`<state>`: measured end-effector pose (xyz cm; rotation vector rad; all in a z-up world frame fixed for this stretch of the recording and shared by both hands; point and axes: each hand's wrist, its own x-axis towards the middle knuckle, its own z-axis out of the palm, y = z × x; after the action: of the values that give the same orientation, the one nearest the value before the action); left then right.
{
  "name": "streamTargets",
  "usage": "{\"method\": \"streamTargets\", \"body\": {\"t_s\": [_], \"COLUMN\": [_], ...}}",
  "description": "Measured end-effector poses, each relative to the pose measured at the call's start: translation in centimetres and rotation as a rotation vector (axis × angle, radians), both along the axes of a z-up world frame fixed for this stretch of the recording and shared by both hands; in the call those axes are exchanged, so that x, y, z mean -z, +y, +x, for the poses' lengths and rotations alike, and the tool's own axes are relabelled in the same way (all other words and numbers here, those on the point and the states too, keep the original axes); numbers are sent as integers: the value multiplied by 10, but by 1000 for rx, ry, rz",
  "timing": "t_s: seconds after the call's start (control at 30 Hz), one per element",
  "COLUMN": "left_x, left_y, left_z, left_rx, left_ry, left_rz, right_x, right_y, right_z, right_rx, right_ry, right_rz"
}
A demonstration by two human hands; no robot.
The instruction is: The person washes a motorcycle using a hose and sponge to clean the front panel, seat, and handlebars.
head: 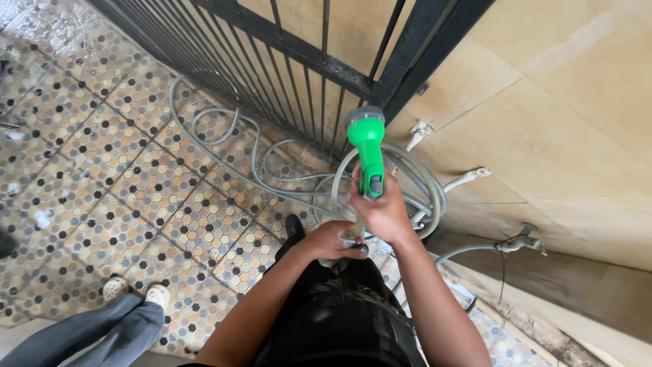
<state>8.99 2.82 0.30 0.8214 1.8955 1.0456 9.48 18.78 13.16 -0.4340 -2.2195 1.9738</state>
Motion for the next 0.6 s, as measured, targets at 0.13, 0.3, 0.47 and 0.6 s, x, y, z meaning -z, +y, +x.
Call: {"method": "streamTargets", "body": {"t_s": [0.13, 0.3, 0.47, 0.6], "left_x": [90, 213, 176, 137], "left_y": [-14, -72, -139, -181], "left_z": [9, 22, 26, 26], "left_rx": [-312, -274, -431, -487], "left_ry": [-165, 370, 634, 865], "left_rz": [344, 13, -63, -143], "right_x": [1, -22, -40, -30], "right_y": [5, 5, 23, 8], "right_z": [19, 30, 22, 7], "right_rx": [-46, -109, -209, -292], "right_ry": [59, 278, 354, 324], "right_rz": [-45, -194, -398, -608]}}
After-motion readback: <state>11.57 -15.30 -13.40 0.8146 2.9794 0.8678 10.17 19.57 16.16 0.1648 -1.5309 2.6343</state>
